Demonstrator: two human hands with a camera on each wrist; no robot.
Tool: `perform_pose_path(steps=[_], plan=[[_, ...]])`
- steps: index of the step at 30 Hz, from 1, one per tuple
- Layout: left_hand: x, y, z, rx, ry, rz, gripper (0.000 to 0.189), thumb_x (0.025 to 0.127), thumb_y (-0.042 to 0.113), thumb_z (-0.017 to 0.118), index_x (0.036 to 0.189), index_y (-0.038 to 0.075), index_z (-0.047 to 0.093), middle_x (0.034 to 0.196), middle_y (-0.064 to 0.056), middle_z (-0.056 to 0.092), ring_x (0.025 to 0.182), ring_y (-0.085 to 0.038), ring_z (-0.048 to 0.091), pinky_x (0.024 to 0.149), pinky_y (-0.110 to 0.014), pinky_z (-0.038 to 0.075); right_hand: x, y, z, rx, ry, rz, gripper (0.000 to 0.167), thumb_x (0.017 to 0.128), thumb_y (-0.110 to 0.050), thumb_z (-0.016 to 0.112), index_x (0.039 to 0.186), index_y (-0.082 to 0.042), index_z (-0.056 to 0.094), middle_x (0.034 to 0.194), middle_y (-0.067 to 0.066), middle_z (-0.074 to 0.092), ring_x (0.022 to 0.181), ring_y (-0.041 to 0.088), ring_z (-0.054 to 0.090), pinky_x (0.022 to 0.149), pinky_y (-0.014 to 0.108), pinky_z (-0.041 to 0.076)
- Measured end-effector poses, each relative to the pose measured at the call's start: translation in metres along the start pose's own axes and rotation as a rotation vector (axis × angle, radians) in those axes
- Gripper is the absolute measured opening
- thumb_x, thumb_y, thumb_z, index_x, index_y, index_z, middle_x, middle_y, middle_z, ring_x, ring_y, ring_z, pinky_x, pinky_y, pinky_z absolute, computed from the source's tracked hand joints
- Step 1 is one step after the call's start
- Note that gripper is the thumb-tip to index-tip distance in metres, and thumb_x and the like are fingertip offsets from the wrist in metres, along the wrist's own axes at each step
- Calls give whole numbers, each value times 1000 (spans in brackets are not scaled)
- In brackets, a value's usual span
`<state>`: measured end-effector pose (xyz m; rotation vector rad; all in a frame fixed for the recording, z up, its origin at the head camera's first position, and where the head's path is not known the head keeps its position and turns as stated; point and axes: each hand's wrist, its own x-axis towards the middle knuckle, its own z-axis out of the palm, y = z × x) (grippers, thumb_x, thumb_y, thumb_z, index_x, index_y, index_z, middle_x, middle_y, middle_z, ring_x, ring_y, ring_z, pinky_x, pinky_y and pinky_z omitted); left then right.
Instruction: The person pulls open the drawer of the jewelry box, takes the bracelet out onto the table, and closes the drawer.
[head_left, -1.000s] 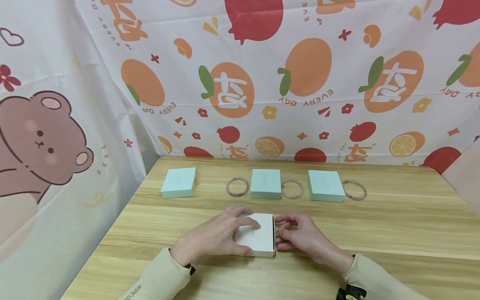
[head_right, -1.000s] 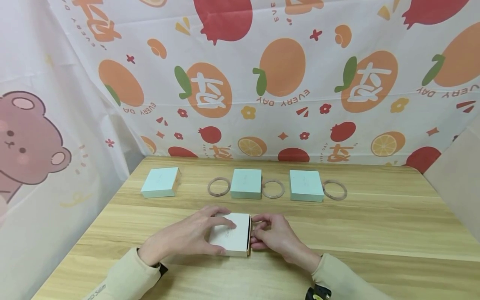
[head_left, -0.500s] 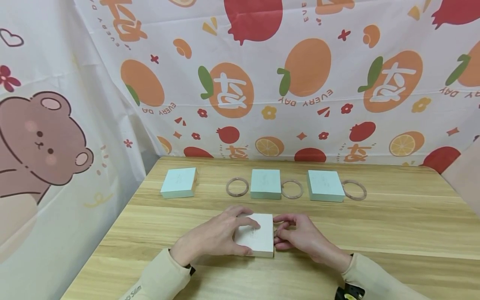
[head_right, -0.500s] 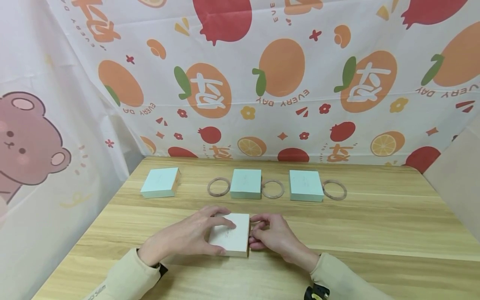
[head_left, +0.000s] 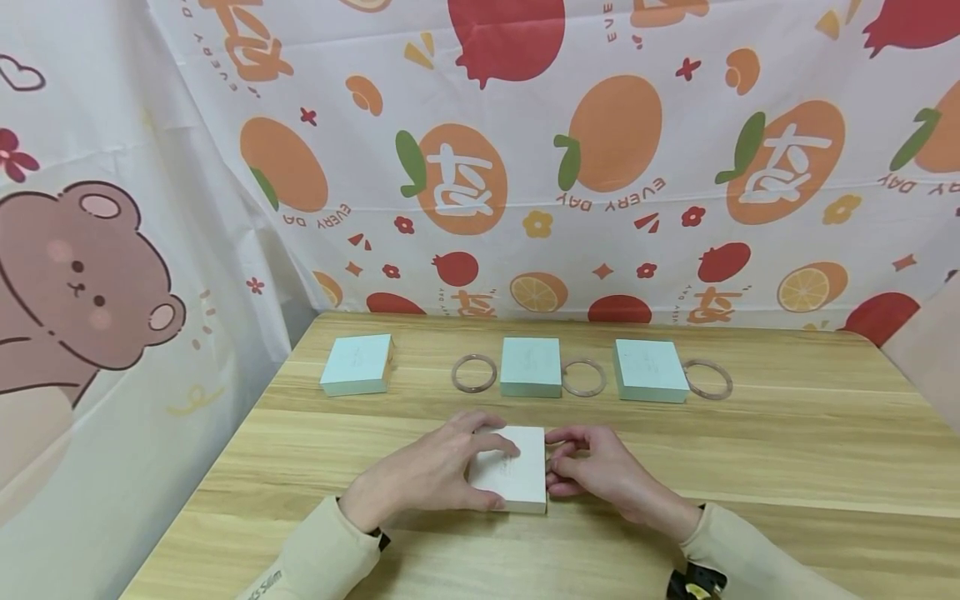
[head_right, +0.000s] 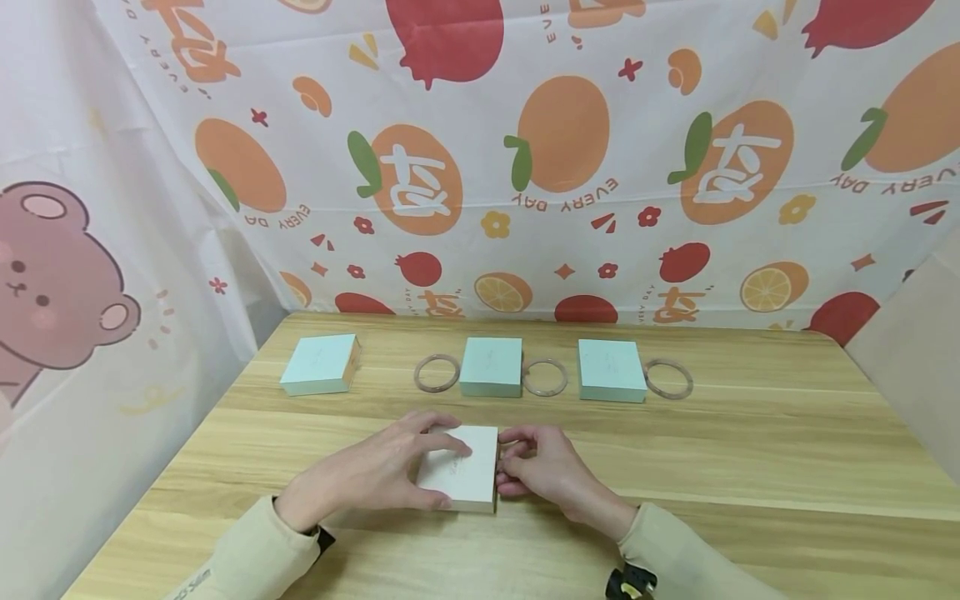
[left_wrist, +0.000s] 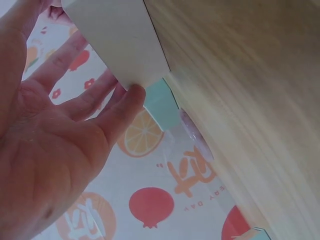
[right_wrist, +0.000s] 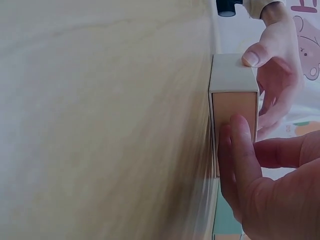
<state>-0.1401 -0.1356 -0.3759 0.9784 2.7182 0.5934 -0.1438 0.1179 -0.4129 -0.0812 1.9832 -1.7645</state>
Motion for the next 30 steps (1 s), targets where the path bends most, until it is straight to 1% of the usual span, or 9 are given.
perform_pose_path(steps=[3,6,11,15,19,22,25,30], plan=[[-1,2,0,35,-15,11,51,85,40,82,131,25,67,153,-10,51,142,-29,46,110,-49,48,-2,1,-3,1,-26,0,43,96,4,61,138,9,52,101,16,64,85,20,74,76,37,64],[-2,4,0,86,-30,29,52,87,40,79,134,23,66,155,-12,50,144,-30,46,111,-49,48,-6,2,-8,-7,-33,9,46,96,4,62,140,8,51,103,17,64,86,20,74,76,38,64],[-5,9,-2,189,-20,63,54,87,41,80,135,21,66,153,-13,52,142,-30,48,110,-47,49,-14,1,-21,-24,-6,7,47,96,1,64,141,7,52,105,18,62,87,19,73,76,37,63],[-5,13,-5,246,-1,109,55,88,42,79,138,23,63,151,-11,54,140,-28,51,108,-45,51,-20,0,-35,-44,24,-6,47,96,-1,63,141,6,52,104,17,63,87,20,72,75,36,63],[-4,15,-1,268,14,157,48,90,40,77,135,25,66,146,-8,59,135,-25,55,104,-42,54,-26,4,-47,-59,40,-8,46,99,-5,62,142,6,51,103,15,63,88,21,72,75,37,63],[-4,15,2,281,26,173,42,90,38,78,130,24,70,142,-6,61,131,-24,57,101,-39,55,-29,7,-54,-74,47,-10,46,100,-8,61,143,6,50,102,14,63,88,21,71,75,36,63],[-5,14,3,284,39,174,41,90,37,79,128,24,71,141,-5,62,131,-24,57,100,-38,56,-32,9,-60,-87,56,-11,47,101,-9,61,143,6,50,102,14,63,88,21,71,74,36,63],[-8,11,2,273,45,145,41,89,36,79,127,23,72,141,-7,62,131,-25,58,99,-41,57,-37,11,-66,-100,82,-9,46,100,-9,62,143,6,51,103,14,62,89,21,71,74,36,63]])
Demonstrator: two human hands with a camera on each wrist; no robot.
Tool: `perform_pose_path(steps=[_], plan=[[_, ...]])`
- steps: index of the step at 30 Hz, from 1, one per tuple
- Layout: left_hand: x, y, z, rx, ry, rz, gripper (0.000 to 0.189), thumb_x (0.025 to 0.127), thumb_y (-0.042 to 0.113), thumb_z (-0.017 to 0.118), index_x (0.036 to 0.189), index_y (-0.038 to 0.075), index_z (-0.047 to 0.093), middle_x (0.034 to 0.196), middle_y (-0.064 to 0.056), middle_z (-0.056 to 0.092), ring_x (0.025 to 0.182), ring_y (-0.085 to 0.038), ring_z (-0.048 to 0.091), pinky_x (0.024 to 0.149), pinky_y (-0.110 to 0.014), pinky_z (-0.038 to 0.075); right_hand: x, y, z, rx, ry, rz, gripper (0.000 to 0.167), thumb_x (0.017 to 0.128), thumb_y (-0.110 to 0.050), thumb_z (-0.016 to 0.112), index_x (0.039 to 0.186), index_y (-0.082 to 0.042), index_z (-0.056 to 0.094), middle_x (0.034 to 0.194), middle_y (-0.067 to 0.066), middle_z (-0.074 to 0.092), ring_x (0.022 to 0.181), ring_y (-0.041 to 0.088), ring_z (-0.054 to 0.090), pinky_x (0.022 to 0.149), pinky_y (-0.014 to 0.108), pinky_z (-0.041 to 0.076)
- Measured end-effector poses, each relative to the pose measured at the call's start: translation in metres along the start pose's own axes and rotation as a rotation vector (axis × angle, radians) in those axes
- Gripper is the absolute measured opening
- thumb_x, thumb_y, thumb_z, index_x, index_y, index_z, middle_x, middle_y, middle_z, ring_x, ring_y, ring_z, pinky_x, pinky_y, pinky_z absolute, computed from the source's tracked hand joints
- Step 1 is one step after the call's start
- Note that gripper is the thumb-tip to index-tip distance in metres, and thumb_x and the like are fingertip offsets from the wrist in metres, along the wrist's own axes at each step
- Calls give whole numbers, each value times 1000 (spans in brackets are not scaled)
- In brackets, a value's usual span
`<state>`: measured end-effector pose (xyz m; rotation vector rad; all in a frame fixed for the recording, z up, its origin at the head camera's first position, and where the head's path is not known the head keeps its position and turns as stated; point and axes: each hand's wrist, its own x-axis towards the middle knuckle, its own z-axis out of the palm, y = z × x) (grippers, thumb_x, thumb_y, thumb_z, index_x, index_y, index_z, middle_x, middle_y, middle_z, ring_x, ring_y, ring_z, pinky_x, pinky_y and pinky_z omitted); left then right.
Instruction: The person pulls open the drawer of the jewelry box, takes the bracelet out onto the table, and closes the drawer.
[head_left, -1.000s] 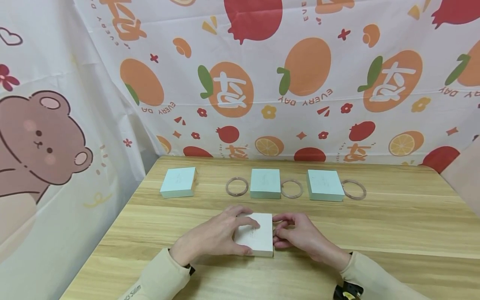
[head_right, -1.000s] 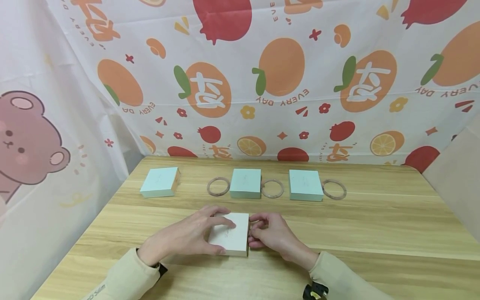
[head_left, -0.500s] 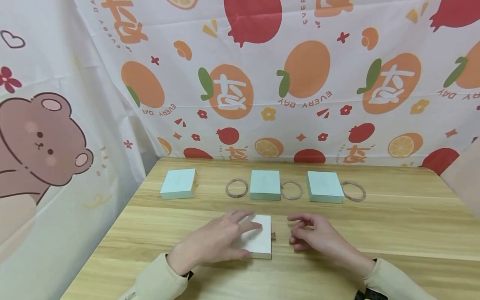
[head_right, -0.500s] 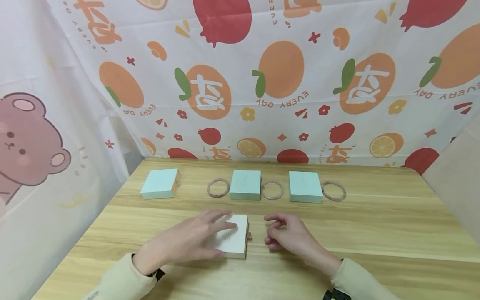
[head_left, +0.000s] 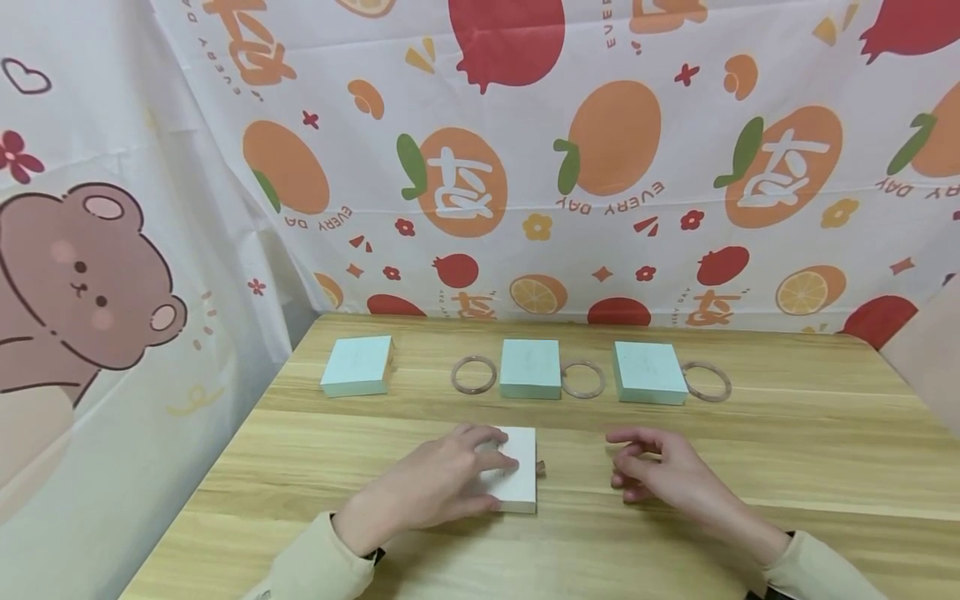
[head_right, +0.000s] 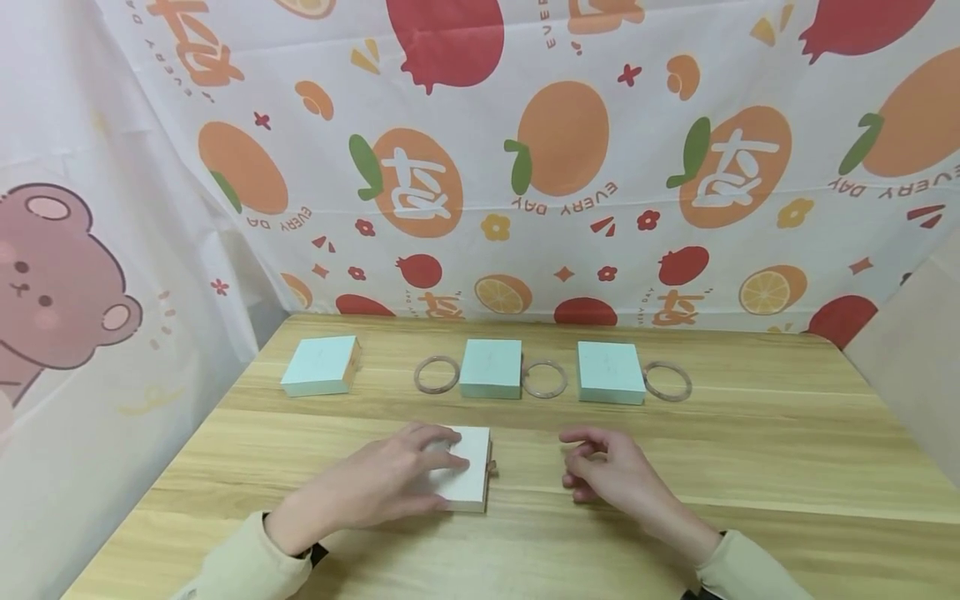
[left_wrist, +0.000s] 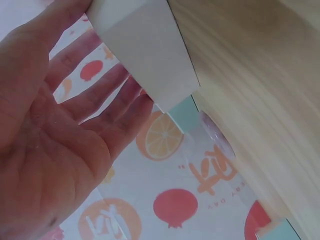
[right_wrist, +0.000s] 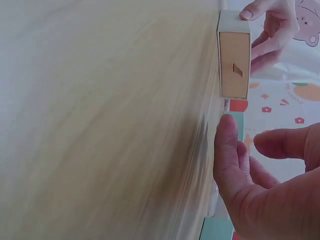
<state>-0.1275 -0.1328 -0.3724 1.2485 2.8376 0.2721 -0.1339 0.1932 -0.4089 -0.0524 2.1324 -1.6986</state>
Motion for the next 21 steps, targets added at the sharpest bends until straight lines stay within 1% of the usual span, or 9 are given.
perform_pose_path(steps=[5,11,15,18,21], plan=[[-7,-10,-5,-17,5,-38,40,88,32,81,125,21,72,139,-8,63,128,-26,61,99,-43,57,-2,1,-4,-9,18,3,45,100,-9,62,142,6,52,104,14,63,90,22,72,75,36,63],[-14,-25,-12,-39,16,-85,41,83,29,85,121,19,74,137,-10,64,122,-28,64,94,-42,59,-2,4,-7,-16,24,20,44,101,-10,61,142,5,52,103,13,63,90,21,72,74,36,63],[-17,-35,-15,-38,38,-102,39,80,22,87,117,15,75,134,-13,66,118,-30,67,91,-41,59,-3,4,-8,-14,29,21,43,100,-9,61,141,4,53,103,13,63,90,21,72,75,36,63],[-18,-43,-17,-43,55,-112,38,78,16,88,114,12,76,132,-16,68,119,-33,67,91,-41,59,-3,3,-8,-12,32,21,43,100,-9,61,140,3,54,103,13,63,90,21,72,75,36,63],[-19,-51,-18,-65,58,-143,37,77,12,86,113,10,77,132,-18,68,119,-35,66,91,-42,58,-3,3,-8,-9,35,23,43,100,-8,61,141,3,54,104,14,64,90,21,72,75,36,63]])
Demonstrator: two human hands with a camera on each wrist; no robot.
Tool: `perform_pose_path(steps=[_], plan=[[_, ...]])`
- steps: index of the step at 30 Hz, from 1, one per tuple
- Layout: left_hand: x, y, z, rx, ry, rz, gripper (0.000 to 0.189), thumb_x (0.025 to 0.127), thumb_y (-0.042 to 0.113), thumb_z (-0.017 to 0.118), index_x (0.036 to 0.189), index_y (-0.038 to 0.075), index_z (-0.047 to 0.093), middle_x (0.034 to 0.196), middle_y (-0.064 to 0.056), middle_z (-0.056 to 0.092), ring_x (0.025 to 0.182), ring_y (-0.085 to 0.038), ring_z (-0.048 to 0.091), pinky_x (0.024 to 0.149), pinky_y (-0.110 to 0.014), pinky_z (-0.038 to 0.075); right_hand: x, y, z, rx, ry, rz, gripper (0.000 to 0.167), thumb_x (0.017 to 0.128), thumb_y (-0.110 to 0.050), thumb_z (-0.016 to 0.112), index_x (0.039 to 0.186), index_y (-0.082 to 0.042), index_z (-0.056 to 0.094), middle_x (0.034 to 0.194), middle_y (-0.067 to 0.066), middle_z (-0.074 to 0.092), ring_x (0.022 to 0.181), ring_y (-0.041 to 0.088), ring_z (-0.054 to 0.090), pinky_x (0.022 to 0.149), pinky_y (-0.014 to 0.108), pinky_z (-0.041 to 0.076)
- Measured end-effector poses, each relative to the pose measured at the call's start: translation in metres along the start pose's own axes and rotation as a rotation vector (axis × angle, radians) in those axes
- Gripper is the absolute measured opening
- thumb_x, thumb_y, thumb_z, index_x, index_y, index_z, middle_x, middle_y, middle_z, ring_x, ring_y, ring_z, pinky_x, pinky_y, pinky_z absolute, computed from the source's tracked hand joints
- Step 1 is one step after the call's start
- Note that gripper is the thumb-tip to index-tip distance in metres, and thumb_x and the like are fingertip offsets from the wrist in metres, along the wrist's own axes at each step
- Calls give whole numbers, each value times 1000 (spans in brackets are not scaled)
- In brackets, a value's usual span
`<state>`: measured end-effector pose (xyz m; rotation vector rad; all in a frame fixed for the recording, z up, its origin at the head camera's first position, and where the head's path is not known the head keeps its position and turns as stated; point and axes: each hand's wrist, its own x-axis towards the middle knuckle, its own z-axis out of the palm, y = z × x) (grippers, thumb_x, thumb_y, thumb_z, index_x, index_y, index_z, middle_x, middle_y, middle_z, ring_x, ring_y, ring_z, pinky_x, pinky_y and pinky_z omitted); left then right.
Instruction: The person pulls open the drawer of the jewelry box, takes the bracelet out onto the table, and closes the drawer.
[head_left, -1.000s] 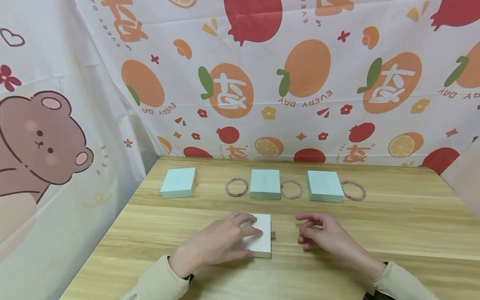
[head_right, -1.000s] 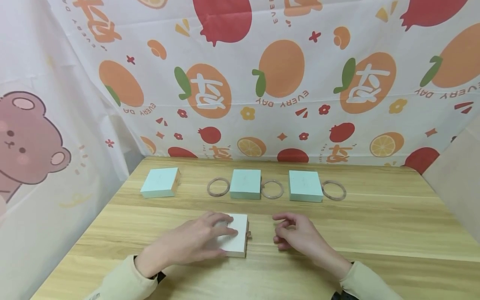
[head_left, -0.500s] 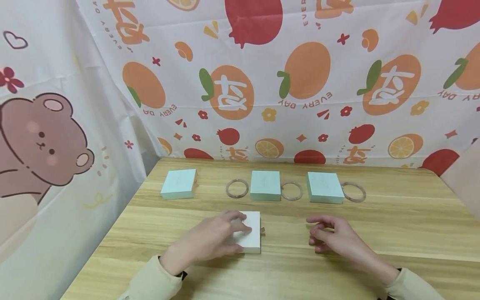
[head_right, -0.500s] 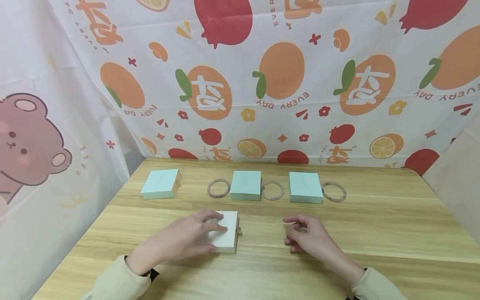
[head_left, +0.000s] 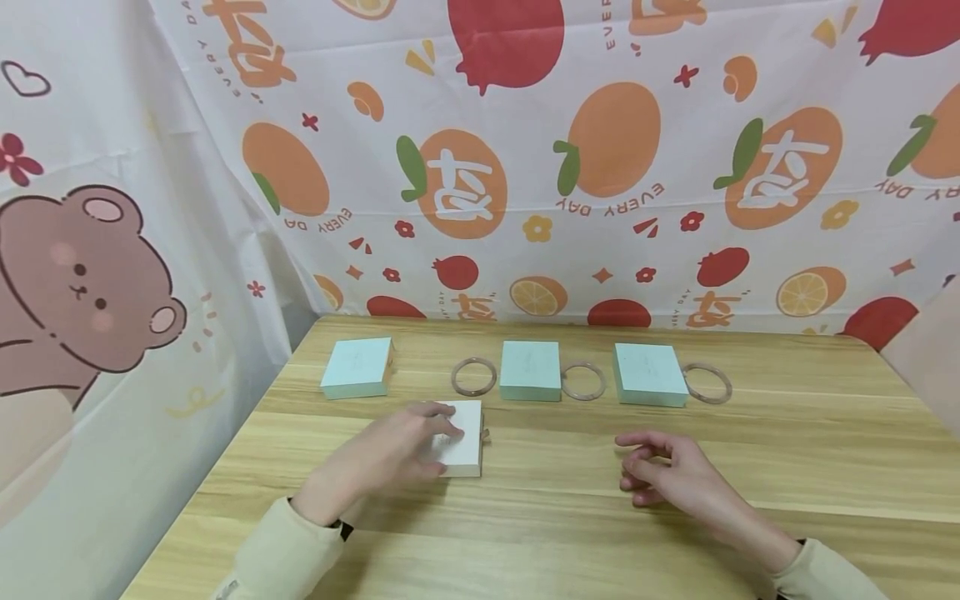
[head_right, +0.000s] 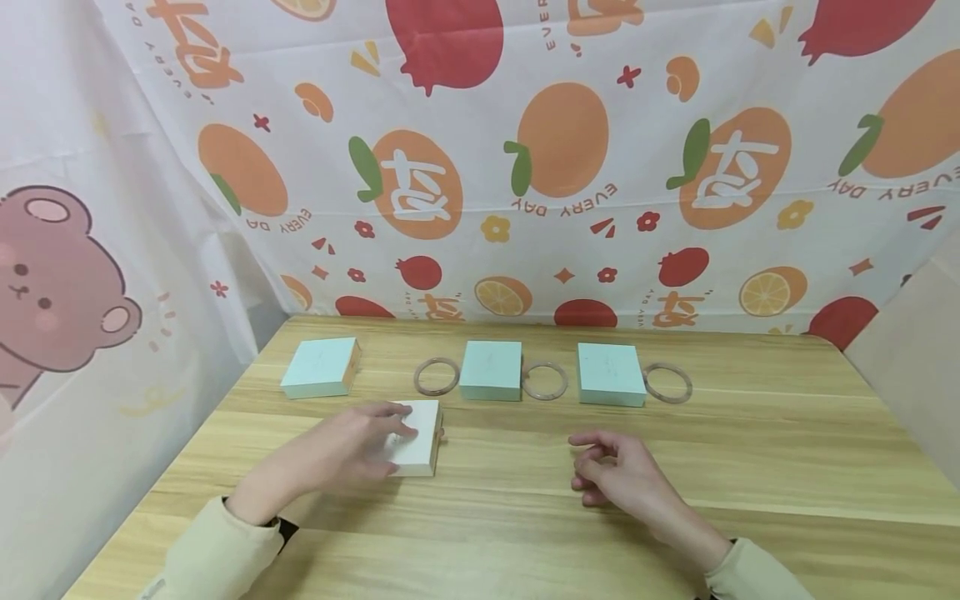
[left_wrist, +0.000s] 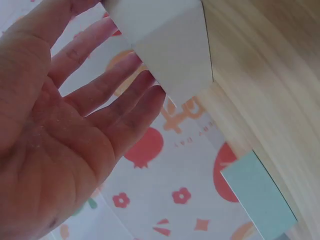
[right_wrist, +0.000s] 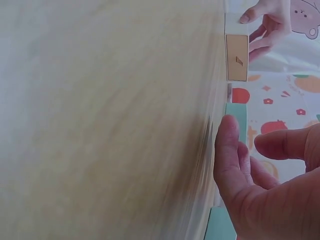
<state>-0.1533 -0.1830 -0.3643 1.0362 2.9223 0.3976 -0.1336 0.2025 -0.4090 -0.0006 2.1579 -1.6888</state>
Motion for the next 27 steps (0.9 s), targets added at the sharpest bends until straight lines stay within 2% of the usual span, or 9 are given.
perform_pose_path(steps=[4,11,14,21,27], plan=[[0,-9,-2,-20,1,-52,37,76,9,85,112,9,77,134,-20,66,120,-37,66,90,-42,58,-1,-1,-1,2,10,-6,44,100,-7,61,142,4,52,105,15,63,91,22,72,76,36,63],[2,-19,-4,-41,-4,-148,36,75,6,80,111,5,77,135,-20,66,121,-38,66,79,-32,53,-3,0,-4,1,14,-22,46,100,-9,62,142,5,51,103,15,63,91,23,72,76,37,63],[3,-23,-5,-46,1,-172,33,75,9,81,108,5,78,134,-19,67,119,-37,67,81,-33,54,-4,1,-5,4,18,-19,46,100,-8,62,142,5,51,102,14,64,90,23,72,76,37,63],[6,-34,-3,-30,54,-203,35,77,34,89,99,8,80,128,-18,71,118,-37,68,96,-47,56,-5,5,-6,2,23,-14,45,100,-7,61,142,6,51,101,12,64,89,21,72,75,37,63],[11,-48,-2,-53,110,-217,32,77,37,90,91,10,80,124,-21,72,120,-39,67,98,-51,55,-4,7,-7,-7,30,-5,44,101,-8,60,141,5,52,104,13,65,89,21,72,75,35,63]])
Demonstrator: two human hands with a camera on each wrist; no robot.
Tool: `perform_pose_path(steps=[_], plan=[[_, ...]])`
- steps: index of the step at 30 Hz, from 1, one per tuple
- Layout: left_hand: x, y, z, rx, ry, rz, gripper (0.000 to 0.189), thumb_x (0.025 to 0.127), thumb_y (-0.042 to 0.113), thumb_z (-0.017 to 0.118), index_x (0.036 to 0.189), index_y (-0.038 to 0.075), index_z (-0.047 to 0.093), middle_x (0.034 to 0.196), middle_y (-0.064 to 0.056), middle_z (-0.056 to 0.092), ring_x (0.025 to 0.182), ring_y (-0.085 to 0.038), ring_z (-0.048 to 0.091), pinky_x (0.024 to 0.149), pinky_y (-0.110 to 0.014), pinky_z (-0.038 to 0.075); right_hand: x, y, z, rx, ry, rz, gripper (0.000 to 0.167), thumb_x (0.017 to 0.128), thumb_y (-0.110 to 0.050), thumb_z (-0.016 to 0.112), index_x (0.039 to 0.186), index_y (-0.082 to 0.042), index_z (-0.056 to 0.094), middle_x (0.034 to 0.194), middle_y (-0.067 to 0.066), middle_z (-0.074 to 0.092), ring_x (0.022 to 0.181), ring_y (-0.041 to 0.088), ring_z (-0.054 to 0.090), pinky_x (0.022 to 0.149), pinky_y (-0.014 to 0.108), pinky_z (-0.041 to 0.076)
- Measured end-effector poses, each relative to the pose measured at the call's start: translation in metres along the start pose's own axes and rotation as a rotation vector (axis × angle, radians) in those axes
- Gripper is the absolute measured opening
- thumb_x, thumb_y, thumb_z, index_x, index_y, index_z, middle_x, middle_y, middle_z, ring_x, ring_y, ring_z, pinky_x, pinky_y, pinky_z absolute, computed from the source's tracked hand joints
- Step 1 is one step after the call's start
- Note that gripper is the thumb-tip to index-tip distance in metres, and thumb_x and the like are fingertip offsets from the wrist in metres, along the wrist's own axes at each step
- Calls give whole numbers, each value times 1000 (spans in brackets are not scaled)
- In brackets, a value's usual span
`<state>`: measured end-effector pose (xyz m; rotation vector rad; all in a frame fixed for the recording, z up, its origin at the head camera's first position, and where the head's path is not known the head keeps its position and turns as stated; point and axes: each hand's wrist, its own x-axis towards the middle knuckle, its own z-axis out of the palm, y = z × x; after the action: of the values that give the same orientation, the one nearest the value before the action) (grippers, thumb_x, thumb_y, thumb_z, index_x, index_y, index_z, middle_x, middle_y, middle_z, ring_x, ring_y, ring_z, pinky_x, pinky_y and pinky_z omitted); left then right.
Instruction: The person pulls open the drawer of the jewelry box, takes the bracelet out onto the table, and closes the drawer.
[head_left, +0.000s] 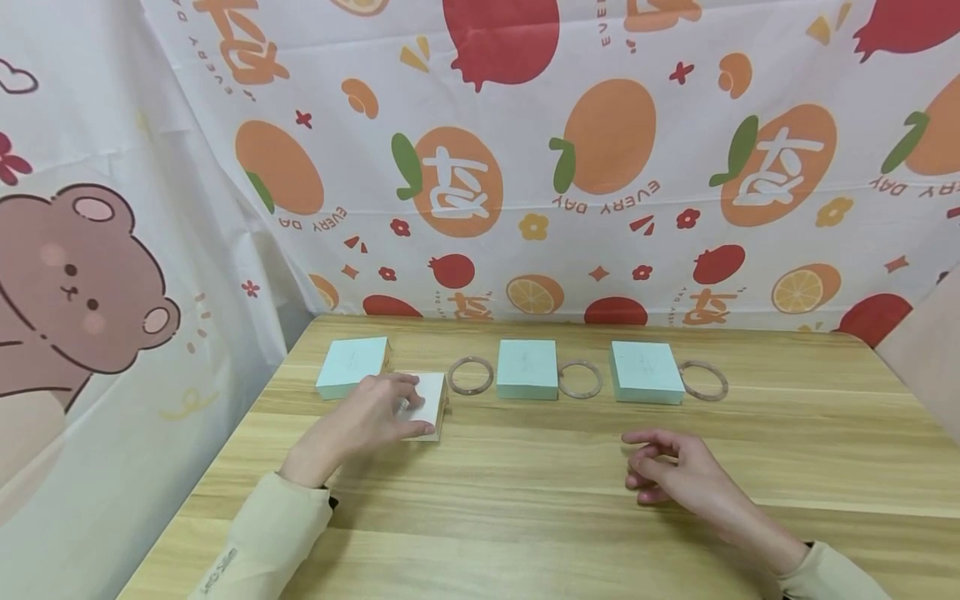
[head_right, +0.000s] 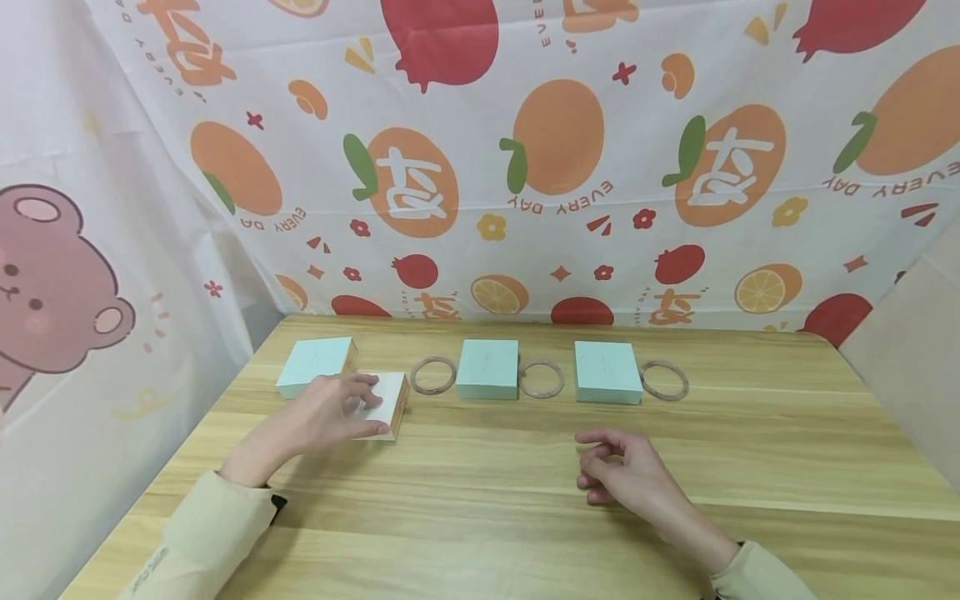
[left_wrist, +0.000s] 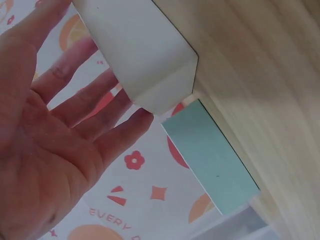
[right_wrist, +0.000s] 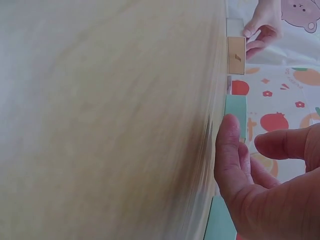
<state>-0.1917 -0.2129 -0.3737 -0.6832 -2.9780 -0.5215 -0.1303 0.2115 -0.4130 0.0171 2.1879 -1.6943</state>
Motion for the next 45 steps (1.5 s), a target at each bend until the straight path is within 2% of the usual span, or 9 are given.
perform_pose_path(steps=[13,24,34,45], plan=[[21,-19,-6,-9,-48,-67,31,80,37,88,95,11,80,132,-22,68,125,-42,63,103,-57,51,1,-3,0,3,11,3,43,101,-9,61,141,4,53,107,15,64,90,22,72,76,36,63],[44,-34,-11,-14,-66,-63,28,82,38,86,92,13,78,134,-22,67,120,-39,67,100,-56,53,3,-6,1,11,10,-1,43,101,-8,60,141,4,52,107,15,63,90,22,73,76,36,63],[46,-33,-12,-41,-91,-116,27,83,39,85,94,15,78,140,-20,64,129,-40,61,105,-57,49,4,-2,1,10,11,-4,42,101,-7,60,141,5,52,106,14,64,90,22,72,74,36,63],[52,-32,-3,-56,-59,-85,35,83,38,85,102,10,77,136,-21,66,124,-39,64,103,-55,51,3,-1,3,17,0,-16,45,100,-7,61,142,5,51,108,16,65,90,22,72,75,36,63]])
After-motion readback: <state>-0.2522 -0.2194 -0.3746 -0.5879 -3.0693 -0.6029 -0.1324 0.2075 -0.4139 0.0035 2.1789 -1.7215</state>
